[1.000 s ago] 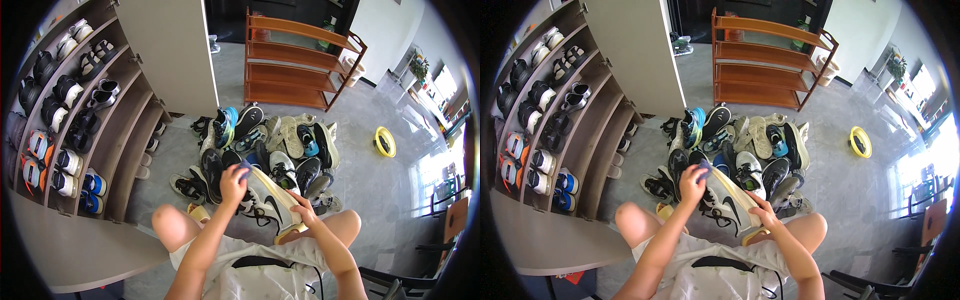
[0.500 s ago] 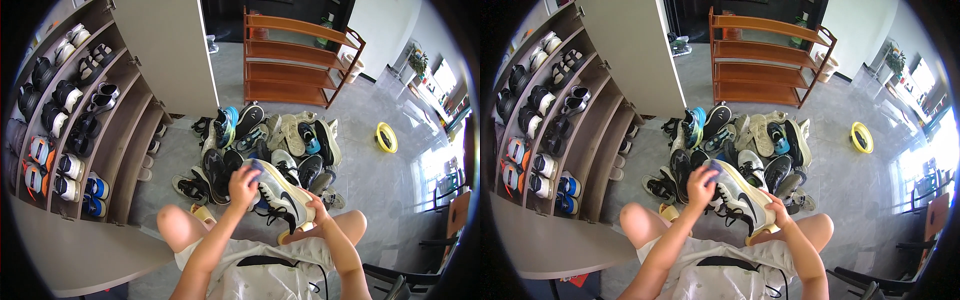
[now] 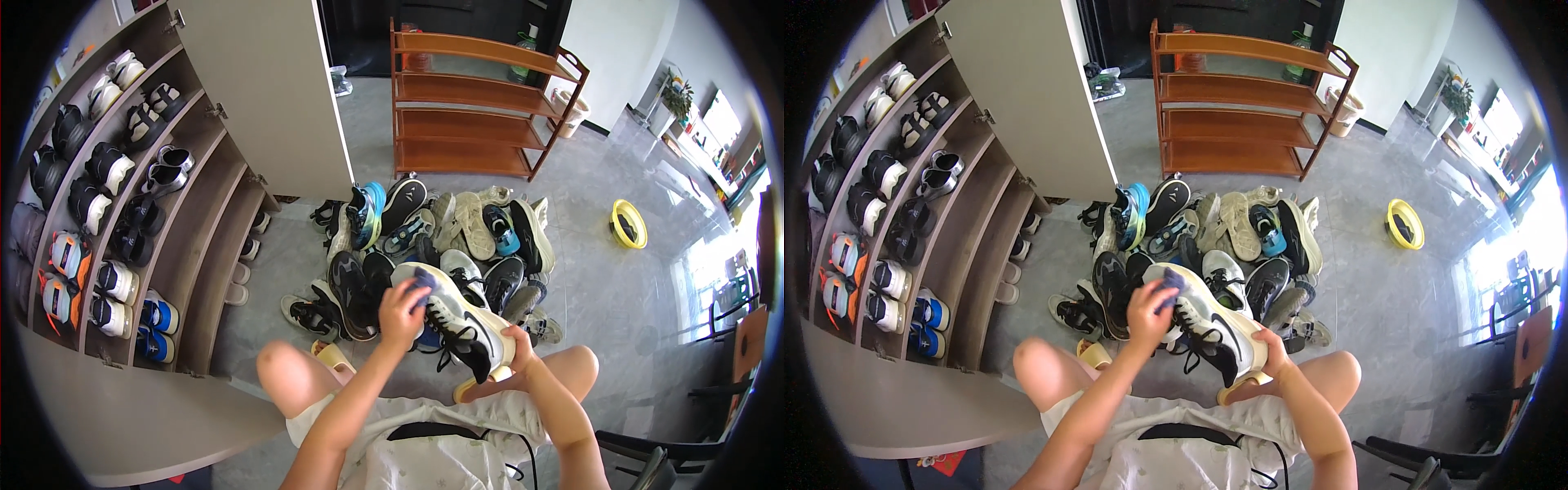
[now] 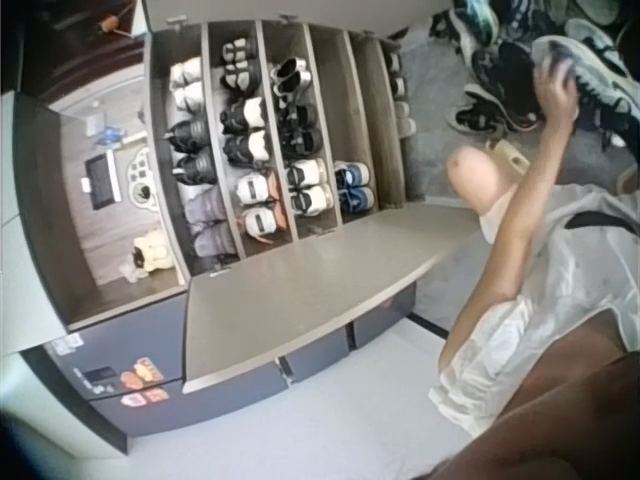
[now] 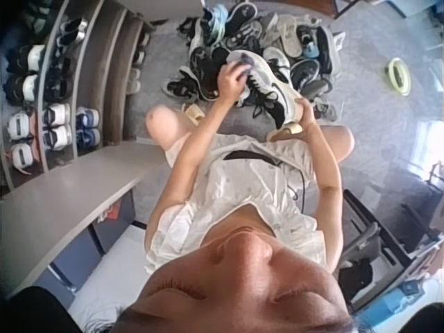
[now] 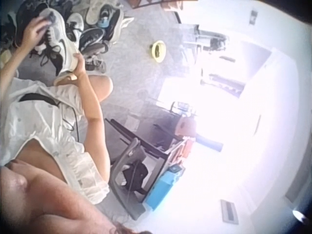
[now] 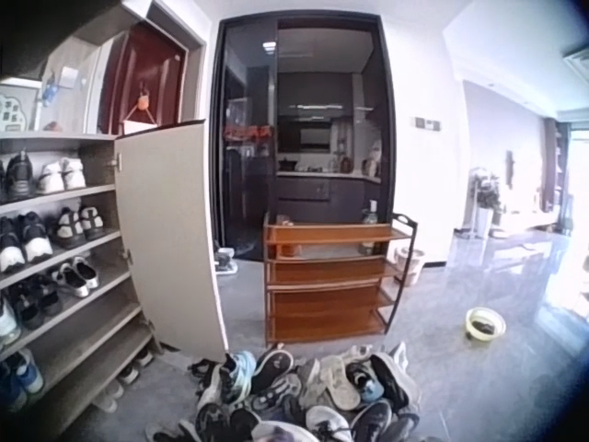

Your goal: The person wipes shoes with a cloth and places them into a shoe cabinet.

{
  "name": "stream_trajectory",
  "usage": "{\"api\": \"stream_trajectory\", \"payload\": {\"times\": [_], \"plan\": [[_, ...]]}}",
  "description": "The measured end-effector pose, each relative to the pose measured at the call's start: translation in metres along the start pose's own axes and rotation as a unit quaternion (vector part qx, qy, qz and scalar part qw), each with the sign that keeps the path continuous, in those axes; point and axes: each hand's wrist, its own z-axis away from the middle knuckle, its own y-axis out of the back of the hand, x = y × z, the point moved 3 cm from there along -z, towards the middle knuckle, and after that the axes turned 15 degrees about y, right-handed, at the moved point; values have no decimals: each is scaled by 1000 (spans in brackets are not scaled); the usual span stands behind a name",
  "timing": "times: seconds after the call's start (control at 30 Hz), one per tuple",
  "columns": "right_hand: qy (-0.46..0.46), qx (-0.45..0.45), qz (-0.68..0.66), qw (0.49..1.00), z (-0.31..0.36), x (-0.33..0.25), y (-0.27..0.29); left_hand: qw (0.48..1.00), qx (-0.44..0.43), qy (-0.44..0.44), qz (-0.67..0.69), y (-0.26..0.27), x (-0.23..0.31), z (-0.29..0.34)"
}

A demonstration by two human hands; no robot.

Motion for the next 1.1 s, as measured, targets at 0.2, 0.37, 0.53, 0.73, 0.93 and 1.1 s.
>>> {"api": "stream_trajectory", "payload": {"times": [0.2, 0.37, 0.53, 0.73, 0.93, 1.1], "plan": [[-49, 7, -63, 997, -2, 3, 13, 993, 94, 32, -63, 25, -15, -30], [-48, 39, -82, 995, -10, 14, 32, 999, -2, 20, -37, 4, -11, -2], [-53, 42, -114, 991, -14, 11, 28, 997, 25, 14, -68, 13, -2, -10], [-73, -35, -127, 989, -9, 8, 16, 998, 11, 48, -32, 15, -16, -15], [-67, -85, -172, 979, -6, -1, -9, 999, 15, 36, -15, 5, 6, 5], [-74, -129, -219, 964, 1, -7, -14, 994, 94, 57, 12, 18, 0, -22]]}}
